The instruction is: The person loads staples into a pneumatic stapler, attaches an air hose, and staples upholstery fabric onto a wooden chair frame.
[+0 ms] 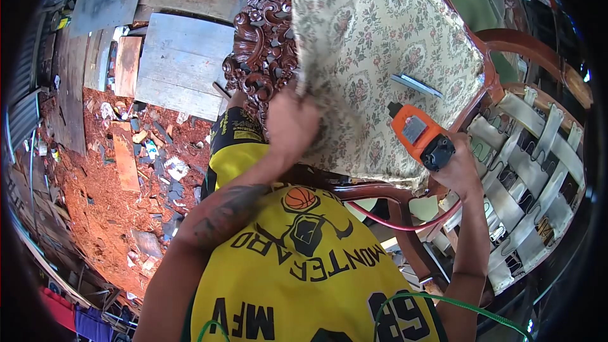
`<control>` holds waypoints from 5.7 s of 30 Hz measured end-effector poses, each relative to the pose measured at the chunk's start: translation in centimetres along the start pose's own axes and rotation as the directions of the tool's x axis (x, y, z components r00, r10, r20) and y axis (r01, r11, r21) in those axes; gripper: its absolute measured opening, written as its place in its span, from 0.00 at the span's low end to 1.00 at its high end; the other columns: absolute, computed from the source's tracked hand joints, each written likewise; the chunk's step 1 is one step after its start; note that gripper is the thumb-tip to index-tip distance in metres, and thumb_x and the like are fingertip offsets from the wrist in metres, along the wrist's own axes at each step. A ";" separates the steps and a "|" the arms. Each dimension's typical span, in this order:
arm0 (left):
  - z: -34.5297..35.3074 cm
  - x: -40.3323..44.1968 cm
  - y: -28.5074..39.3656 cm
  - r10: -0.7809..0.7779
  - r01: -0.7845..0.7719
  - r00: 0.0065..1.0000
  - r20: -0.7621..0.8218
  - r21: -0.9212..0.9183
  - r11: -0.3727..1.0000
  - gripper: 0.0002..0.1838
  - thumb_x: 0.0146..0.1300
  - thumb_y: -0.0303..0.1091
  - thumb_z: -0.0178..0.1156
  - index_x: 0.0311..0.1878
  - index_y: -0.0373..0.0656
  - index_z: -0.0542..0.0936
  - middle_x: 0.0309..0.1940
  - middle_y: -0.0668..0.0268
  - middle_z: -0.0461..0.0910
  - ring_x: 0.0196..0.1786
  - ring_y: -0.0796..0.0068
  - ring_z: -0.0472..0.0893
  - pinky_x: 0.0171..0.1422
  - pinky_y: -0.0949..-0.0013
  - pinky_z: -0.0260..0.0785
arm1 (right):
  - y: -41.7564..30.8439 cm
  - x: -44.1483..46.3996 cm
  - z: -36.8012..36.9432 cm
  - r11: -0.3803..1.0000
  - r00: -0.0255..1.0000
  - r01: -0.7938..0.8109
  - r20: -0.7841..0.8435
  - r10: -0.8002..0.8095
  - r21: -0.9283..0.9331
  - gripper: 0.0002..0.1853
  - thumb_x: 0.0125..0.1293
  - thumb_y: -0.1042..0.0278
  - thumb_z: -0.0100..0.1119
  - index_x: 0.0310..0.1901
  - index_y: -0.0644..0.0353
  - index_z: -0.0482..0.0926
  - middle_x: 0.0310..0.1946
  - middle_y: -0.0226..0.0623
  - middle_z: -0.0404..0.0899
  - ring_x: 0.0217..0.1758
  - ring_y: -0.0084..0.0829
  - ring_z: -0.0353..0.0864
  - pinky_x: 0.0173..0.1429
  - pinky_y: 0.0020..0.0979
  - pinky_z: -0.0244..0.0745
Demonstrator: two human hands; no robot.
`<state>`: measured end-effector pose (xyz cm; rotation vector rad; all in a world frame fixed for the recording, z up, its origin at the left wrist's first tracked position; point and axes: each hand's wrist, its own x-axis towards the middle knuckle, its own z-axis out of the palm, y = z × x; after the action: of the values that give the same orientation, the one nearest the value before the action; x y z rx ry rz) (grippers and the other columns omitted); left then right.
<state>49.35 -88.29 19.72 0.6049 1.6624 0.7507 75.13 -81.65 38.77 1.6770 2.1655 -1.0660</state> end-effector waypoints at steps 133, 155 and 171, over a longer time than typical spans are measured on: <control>0.2 -1.6 2.1 0.166 -0.077 0.983 -0.073 0.660 0.747 0.28 0.59 0.62 0.67 0.41 0.42 0.85 0.33 0.48 0.87 0.40 0.46 0.87 0.50 0.47 0.78 | -5.1 3.0 2.0 0.989 0.992 0.006 0.123 0.013 -0.149 0.30 0.48 0.69 0.73 0.58 0.53 0.83 0.43 0.48 0.86 0.51 0.52 0.83 0.59 0.45 0.77; -1.4 -1.2 1.9 0.027 -0.015 1.000 -0.010 0.639 0.769 0.26 0.59 0.59 0.68 0.38 0.40 0.85 0.32 0.49 0.87 0.38 0.46 0.88 0.47 0.49 0.80 | -4.2 7.4 5.1 0.988 0.960 0.156 0.233 -0.153 0.006 0.25 0.45 0.75 0.71 0.50 0.56 0.85 0.32 0.47 0.87 0.38 0.52 0.87 0.48 0.43 0.82; -1.6 -1.0 1.9 0.020 -0.038 0.999 0.035 0.646 0.762 0.25 0.61 0.58 0.67 0.41 0.41 0.83 0.32 0.50 0.87 0.39 0.45 0.88 0.47 0.48 0.79 | -5.6 7.7 4.9 0.995 0.960 0.095 0.262 -0.098 0.022 0.21 0.47 0.76 0.70 0.47 0.63 0.85 0.28 0.46 0.85 0.30 0.42 0.84 0.43 0.36 0.78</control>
<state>47.97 -88.01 22.05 1.1221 1.8873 0.1524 66.21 -79.47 33.30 1.3554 2.0898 -1.2470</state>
